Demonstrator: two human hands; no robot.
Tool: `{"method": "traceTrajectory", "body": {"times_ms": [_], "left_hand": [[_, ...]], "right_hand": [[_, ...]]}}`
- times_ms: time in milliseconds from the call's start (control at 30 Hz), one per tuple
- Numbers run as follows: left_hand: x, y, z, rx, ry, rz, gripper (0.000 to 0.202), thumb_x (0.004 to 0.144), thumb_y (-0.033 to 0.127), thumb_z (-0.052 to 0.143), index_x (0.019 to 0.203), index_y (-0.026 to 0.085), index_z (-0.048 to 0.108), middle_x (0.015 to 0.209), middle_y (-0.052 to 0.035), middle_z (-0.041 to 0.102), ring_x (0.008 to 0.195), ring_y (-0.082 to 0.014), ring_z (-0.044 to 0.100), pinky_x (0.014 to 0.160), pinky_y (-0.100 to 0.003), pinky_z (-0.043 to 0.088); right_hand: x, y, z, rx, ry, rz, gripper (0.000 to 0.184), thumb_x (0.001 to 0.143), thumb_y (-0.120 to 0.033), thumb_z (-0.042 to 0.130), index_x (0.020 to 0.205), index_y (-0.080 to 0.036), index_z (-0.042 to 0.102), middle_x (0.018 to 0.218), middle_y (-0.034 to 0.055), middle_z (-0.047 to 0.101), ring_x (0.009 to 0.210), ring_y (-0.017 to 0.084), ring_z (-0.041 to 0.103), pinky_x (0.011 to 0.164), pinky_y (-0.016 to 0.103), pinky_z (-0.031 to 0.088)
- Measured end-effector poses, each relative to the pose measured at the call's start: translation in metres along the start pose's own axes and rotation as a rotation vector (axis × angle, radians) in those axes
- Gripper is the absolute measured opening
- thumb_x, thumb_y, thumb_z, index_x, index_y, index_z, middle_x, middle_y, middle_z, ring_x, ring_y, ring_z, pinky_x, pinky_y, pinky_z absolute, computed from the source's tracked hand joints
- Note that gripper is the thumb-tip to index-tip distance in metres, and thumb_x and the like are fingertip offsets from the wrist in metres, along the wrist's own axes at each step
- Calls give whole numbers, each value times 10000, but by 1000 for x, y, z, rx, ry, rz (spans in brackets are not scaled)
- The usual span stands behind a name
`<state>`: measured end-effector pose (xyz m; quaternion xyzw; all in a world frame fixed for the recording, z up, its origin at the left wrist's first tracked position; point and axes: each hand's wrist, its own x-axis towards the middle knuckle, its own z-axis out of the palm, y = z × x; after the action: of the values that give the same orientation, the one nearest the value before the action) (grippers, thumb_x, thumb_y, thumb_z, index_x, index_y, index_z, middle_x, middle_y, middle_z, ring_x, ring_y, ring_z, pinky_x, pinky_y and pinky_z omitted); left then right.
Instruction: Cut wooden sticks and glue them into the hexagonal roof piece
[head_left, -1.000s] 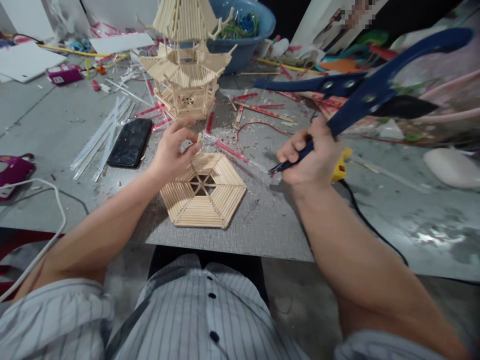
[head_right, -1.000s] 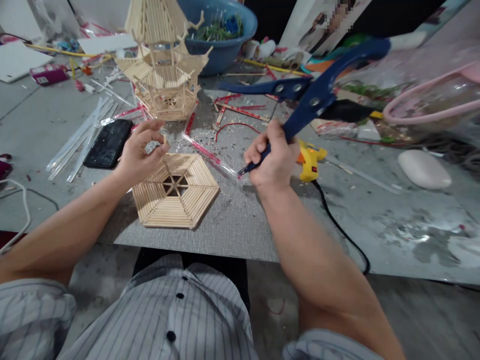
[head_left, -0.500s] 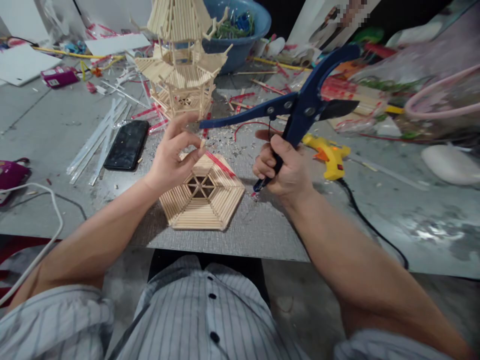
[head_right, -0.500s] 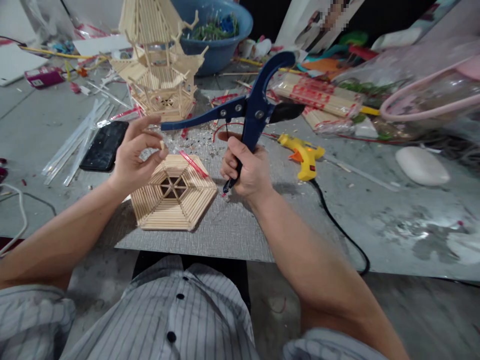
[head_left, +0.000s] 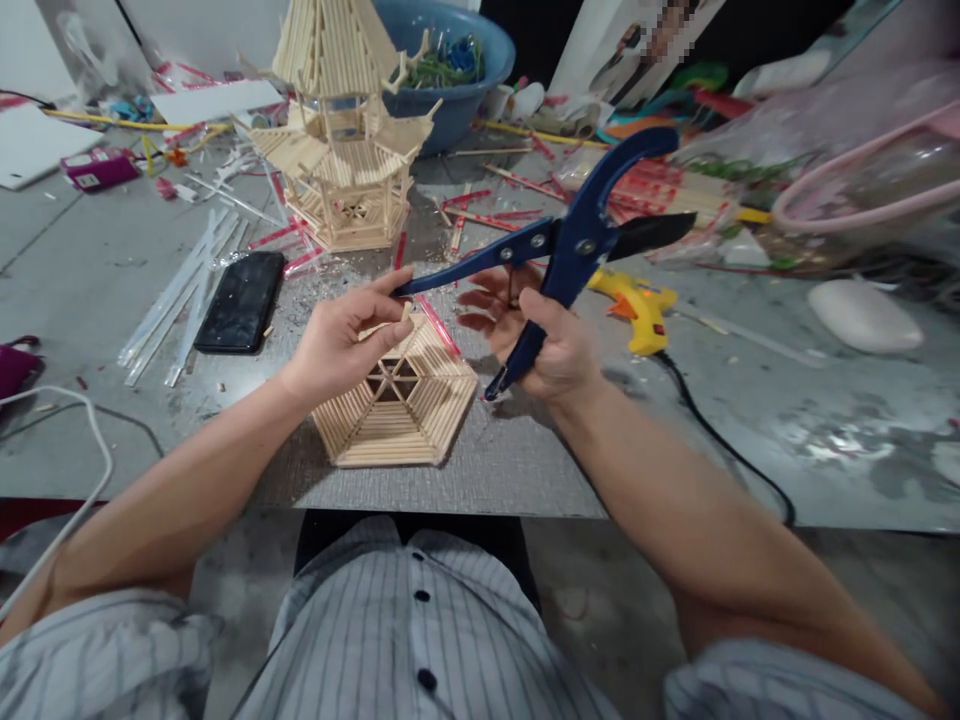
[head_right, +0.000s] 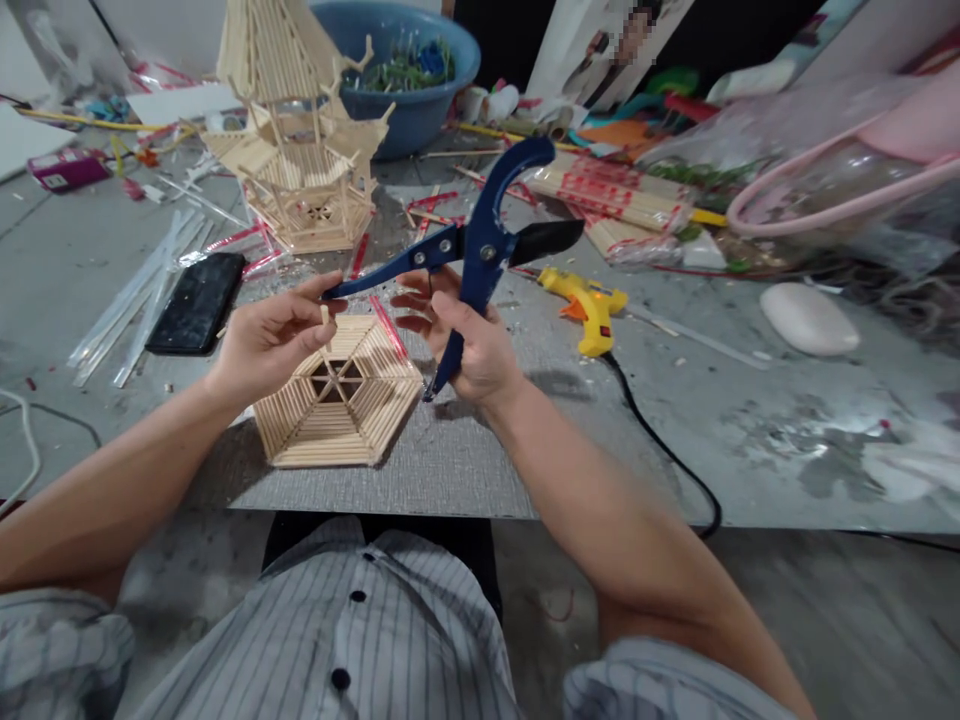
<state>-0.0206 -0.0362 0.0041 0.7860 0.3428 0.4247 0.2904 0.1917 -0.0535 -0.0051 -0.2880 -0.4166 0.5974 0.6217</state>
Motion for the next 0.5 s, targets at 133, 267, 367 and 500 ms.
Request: {"method": "traceTrajectory", "body": {"times_ms": [133, 267, 367, 500], "left_hand": [[1, -1, 2, -128, -21, -91, 205, 824, 378, 637, 731, 205, 578, 874, -73, 731, 1222, -217, 580, 969, -390, 515], [1, 1, 7, -224, -24, -170, 211, 797, 389, 676, 739, 198, 610, 890, -70, 745, 1238, -219, 568, 1019, -416, 481], [0, 4, 11, -356, -41, -245, 234, 769, 396, 706, 717, 188, 610, 851, -70, 747, 1210, -227, 589, 995, -413, 495], [0, 4, 13, -485, -76, -342, 243, 763, 383, 704, 717, 175, 587, 808, -77, 738, 981, -206, 692, 805, -346, 567]], "right_hand": [[-3, -4, 4, -95, -174, 35, 182, 680, -420, 590, 835, -324, 587, 941, -2, 680, 1085, 225, 588, 873, 461, 495], [-4, -6, 5, -318, -178, 42, 319, 627, -498, 508, 898, -343, 576, 933, 47, 676, 1180, 261, 528, 918, 524, 464], [-4, -6, 6, -293, -126, 4, 387, 631, -451, 505, 992, -333, 578, 980, 39, 675, 1195, 249, 529, 999, 520, 415], [-4, -3, 7, -258, -19, -17, 358, 584, -395, 558, 933, -322, 590, 977, 30, 671, 1123, 265, 589, 1020, 490, 411]]}}
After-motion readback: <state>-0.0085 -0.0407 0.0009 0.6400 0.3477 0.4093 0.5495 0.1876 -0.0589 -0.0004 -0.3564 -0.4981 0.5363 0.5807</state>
